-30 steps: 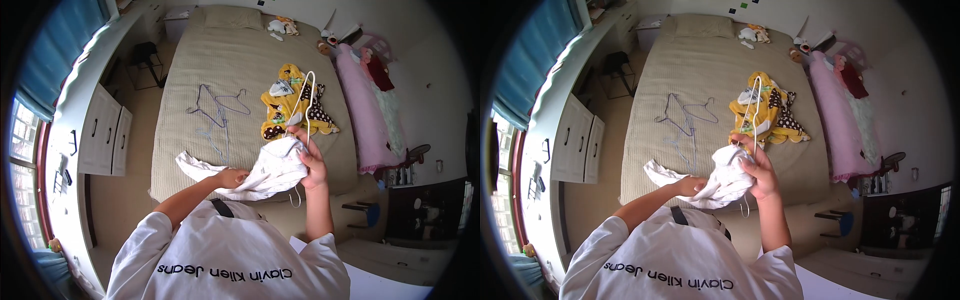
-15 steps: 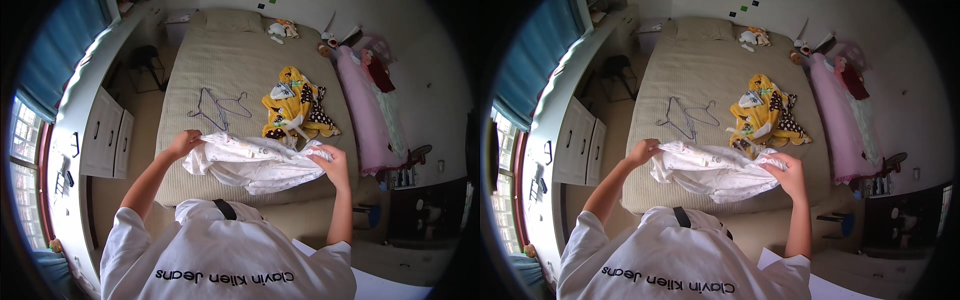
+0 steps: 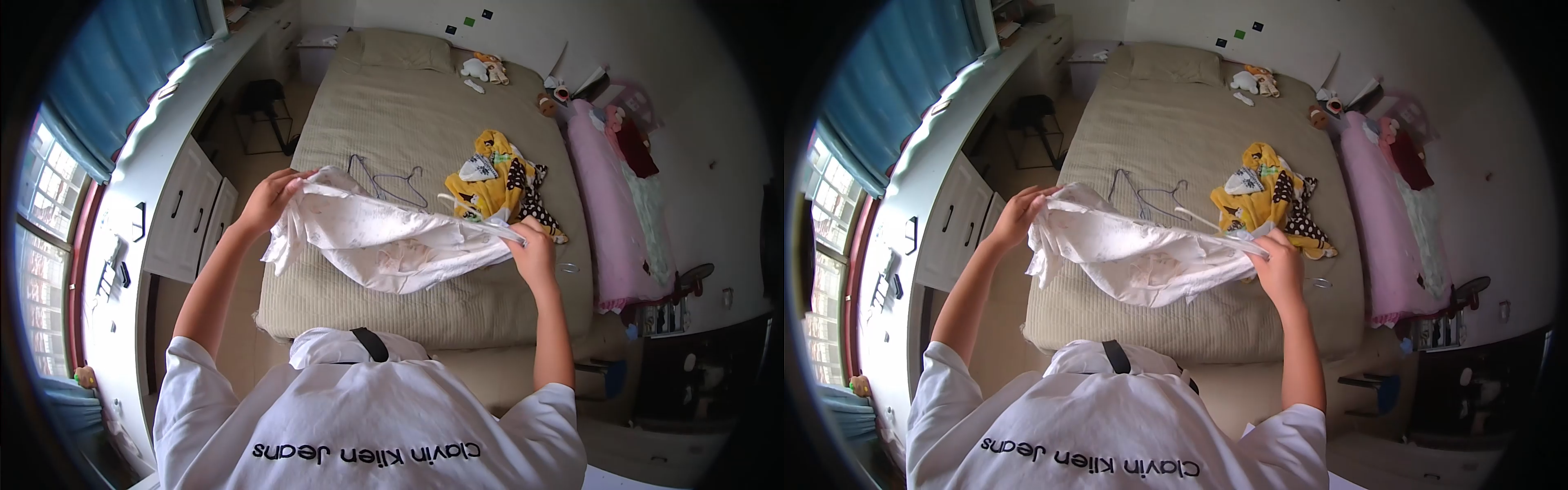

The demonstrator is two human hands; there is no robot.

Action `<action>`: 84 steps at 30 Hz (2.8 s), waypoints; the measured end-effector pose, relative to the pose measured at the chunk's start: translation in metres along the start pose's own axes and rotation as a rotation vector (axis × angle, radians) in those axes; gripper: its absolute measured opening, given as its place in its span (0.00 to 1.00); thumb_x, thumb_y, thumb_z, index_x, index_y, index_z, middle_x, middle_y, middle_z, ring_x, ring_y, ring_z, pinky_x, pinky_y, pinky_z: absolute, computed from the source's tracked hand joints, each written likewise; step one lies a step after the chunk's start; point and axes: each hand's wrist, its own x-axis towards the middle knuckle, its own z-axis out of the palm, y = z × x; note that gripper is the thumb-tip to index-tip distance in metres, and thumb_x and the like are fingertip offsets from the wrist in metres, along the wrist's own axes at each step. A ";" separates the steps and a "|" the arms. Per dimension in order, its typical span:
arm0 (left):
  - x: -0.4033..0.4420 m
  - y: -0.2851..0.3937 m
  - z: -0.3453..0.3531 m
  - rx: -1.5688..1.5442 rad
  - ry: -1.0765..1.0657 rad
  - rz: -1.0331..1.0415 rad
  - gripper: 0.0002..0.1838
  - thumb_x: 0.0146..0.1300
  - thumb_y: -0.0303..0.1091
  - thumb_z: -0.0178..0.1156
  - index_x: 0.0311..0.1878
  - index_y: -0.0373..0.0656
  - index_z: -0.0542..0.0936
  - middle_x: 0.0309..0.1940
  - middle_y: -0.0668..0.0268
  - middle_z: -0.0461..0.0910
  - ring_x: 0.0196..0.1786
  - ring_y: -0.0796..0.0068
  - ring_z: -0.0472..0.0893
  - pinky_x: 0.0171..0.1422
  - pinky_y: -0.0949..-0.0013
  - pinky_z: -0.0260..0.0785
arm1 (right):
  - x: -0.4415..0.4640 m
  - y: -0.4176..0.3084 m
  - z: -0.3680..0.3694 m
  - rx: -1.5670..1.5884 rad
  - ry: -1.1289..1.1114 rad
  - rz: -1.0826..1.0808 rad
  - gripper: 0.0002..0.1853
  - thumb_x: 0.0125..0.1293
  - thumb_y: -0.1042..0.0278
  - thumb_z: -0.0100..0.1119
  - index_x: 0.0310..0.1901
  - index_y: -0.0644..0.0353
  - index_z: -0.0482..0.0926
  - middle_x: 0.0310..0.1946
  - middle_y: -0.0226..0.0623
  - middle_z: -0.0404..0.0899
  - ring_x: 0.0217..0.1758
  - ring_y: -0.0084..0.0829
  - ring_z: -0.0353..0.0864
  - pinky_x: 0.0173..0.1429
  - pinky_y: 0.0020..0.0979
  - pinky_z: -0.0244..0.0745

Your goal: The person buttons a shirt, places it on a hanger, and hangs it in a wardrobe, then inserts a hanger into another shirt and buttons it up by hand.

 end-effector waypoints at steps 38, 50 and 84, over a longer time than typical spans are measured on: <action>0.004 0.048 0.021 -0.526 0.002 -0.514 0.14 0.65 0.34 0.53 0.44 0.32 0.80 0.32 0.63 0.81 0.35 0.75 0.79 0.44 0.71 0.72 | -0.017 0.015 -0.003 0.789 -0.176 0.418 0.13 0.60 0.77 0.61 0.46 0.64 0.75 0.40 0.28 0.77 0.35 0.13 0.73 0.41 0.17 0.67; 0.008 0.069 0.023 -0.471 -0.094 -0.454 0.13 0.64 0.32 0.56 0.43 0.29 0.80 0.31 0.66 0.80 0.34 0.79 0.77 0.42 0.73 0.72 | -0.026 -0.020 -0.012 0.648 -0.002 0.239 0.03 0.62 0.77 0.60 0.34 0.69 0.79 0.27 0.24 0.74 0.28 0.12 0.68 0.31 0.16 0.61; -0.044 0.111 0.064 0.209 0.433 -0.060 0.31 0.57 0.41 0.64 0.64 0.51 0.68 0.65 0.55 0.66 0.69 0.51 0.62 0.73 0.44 0.45 | -0.010 -0.086 0.087 0.985 -0.392 0.243 0.09 0.68 0.71 0.53 0.34 0.69 0.77 0.22 0.18 0.69 0.26 0.10 0.62 0.28 0.18 0.56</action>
